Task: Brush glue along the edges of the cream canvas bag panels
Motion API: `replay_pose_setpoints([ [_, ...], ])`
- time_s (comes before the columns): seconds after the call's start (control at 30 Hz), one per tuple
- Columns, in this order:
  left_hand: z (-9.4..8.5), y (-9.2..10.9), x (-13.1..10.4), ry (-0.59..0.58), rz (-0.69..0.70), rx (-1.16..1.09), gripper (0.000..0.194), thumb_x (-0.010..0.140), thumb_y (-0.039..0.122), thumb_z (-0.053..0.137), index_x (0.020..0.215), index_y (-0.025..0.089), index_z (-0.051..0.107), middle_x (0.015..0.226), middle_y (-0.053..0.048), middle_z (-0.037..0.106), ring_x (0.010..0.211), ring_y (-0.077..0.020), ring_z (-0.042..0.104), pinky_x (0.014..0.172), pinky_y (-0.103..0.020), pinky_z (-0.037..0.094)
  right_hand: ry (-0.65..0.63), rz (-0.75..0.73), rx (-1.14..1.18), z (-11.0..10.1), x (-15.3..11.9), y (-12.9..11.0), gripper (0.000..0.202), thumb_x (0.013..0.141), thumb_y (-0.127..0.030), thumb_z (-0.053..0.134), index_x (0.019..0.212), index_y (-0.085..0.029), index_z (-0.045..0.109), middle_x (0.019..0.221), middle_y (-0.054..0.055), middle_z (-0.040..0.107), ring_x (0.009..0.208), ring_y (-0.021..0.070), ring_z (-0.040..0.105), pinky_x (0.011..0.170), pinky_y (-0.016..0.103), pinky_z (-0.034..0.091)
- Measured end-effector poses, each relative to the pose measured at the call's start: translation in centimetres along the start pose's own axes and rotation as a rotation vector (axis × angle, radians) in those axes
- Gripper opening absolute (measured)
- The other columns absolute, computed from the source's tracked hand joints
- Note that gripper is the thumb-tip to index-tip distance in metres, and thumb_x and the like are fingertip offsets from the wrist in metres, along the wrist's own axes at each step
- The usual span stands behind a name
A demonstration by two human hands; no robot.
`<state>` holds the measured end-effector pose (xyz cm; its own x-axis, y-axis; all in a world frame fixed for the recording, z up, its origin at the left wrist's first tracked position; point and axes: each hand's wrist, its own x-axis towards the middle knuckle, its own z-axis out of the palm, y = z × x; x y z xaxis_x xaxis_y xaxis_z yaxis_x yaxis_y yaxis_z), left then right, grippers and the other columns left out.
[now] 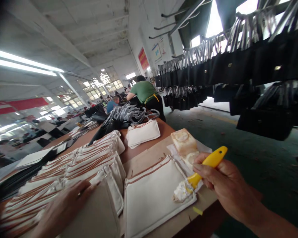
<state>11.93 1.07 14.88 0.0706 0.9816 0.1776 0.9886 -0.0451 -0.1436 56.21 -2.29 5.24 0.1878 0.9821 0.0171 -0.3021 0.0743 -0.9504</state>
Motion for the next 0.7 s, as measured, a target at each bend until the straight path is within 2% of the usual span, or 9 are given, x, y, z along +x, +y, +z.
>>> replay_pose_setpoints([
  [0.07, 4.4, 1.6, 2.1, 0.014, 0.055, 0.161, 0.037, 0.089, 0.044, 0.05, 0.114, 0.022, 0.065, 0.117, -0.01, 0.067, 0.11, -0.0313, 0.059, 0.091, -0.04, 0.042, 0.023, 0.011, 0.002, -0.6, 0.0, 0.0, 0.029, 0.082, -0.048, 0.071, 0.079, -0.02, 0.063, 0.055, -0.004, 0.037, 0.049, 0.0134, 0.031, 0.044, 0.025, 0.028],
  [0.13, 7.9, 4.6, 3.8, -0.004, 0.105, 0.102, 0.042, 0.091, 0.039, 0.047, 0.127, 0.019, 0.058, 0.129, -0.012, 0.06, 0.122, -0.0328, 0.051, 0.099, -0.044, 0.037, 0.057, 0.016, -0.007, -1.2, 0.1, 0.2, 0.028, 0.082, -0.047, 0.071, 0.078, -0.02, 0.063, 0.053, -0.004, 0.037, 0.049, 0.0132, 0.03, 0.044, 0.025, 0.028],
  [0.17, 9.3, 6.7, 4.6, -0.062, 0.15, 0.008, 0.04, 0.093, 0.037, 0.045, 0.128, 0.021, 0.056, 0.129, -0.011, 0.06, 0.121, -0.0302, 0.051, 0.099, -0.042, 0.037, 0.078, 0.019, -0.01, -1.4, 0.2, 0.4, 0.029, 0.081, -0.048, 0.071, 0.078, -0.02, 0.063, 0.052, -0.004, 0.037, 0.049, 0.0131, 0.03, 0.044, 0.024, 0.029],
  [0.23, 11.2, 11.3, 6.1, -0.187, 0.249, -0.161, 0.033, 0.094, 0.034, 0.045, 0.122, 0.025, 0.06, 0.122, -0.007, 0.063, 0.114, -0.025, 0.055, 0.096, -0.036, 0.038, 0.125, 0.03, -0.007, -1.8, 0.4, 0.6, 0.03, 0.08, -0.049, 0.072, 0.078, -0.02, 0.064, 0.051, -0.005, 0.037, 0.048, 0.0127, 0.03, 0.044, 0.024, 0.028],
  [0.3, 12.6, 15.9, 7.5, -0.239, 0.308, -0.243, 0.028, 0.093, 0.032, 0.048, 0.117, 0.027, 0.062, 0.116, -0.005, 0.065, 0.11, -0.0222, 0.057, 0.092, -0.031, 0.039, 0.165, 0.053, 0.005, -2.0, 0.6, 0.8, 0.031, 0.078, -0.05, 0.073, 0.079, -0.02, 0.065, 0.05, -0.005, 0.036, 0.047, 0.0119, 0.029, 0.042, 0.023, 0.027],
  [0.4, 14.2, 20.7, 9.6, -0.269, 0.303, -0.305, 0.026, 0.091, 0.033, 0.051, 0.111, 0.024, 0.064, 0.108, -0.006, 0.066, 0.102, -0.0212, 0.06, 0.085, -0.028, 0.041, 0.185, 0.067, 0.021, -2.4, 0.9, 1.2, 0.032, 0.078, -0.05, 0.073, 0.079, -0.02, 0.065, 0.048, -0.007, 0.034, 0.045, 0.0106, 0.027, 0.042, 0.022, 0.026],
  [0.5, 15.5, 22.4, 11.0, -0.296, 0.255, -0.354, 0.025, 0.089, 0.035, 0.052, 0.104, 0.02, 0.064, 0.103, -0.007, 0.066, 0.095, -0.0218, 0.062, 0.077, -0.028, 0.041, 0.152, 0.068, 0.007, -3.0, 1.1, 1.8, 0.031, 0.081, -0.05, 0.071, 0.081, -0.019, 0.065, 0.05, -0.006, 0.035, 0.047, 0.011, 0.028, 0.044, 0.023, 0.028],
  [0.6, 16.0, 22.3, 11.9, -0.341, 0.237, -0.416, 0.025, 0.087, 0.038, 0.054, 0.099, 0.02, 0.064, 0.1, -0.007, 0.067, 0.091, -0.0212, 0.062, 0.071, -0.027, 0.039, 0.149, 0.092, -0.013, -3.3, 1.2, 2.6, 0.031, 0.084, -0.05, 0.069, 0.085, -0.019, 0.066, 0.051, -0.006, 0.037, 0.048, 0.0116, 0.029, 0.046, 0.025, 0.028],
  [0.7, 15.6, 22.0, 12.3, -0.415, 0.239, -0.495, 0.026, 0.085, 0.042, 0.056, 0.094, 0.019, 0.065, 0.089, -0.004, 0.069, 0.081, -0.019, 0.062, 0.065, -0.025, 0.037, 0.208, 0.122, -0.019, -3.1, 1.4, 3.1, 0.034, 0.082, -0.051, 0.07, 0.089, -0.018, 0.065, 0.049, -0.007, 0.035, 0.047, 0.0108, 0.027, 0.046, 0.025, 0.025],
])
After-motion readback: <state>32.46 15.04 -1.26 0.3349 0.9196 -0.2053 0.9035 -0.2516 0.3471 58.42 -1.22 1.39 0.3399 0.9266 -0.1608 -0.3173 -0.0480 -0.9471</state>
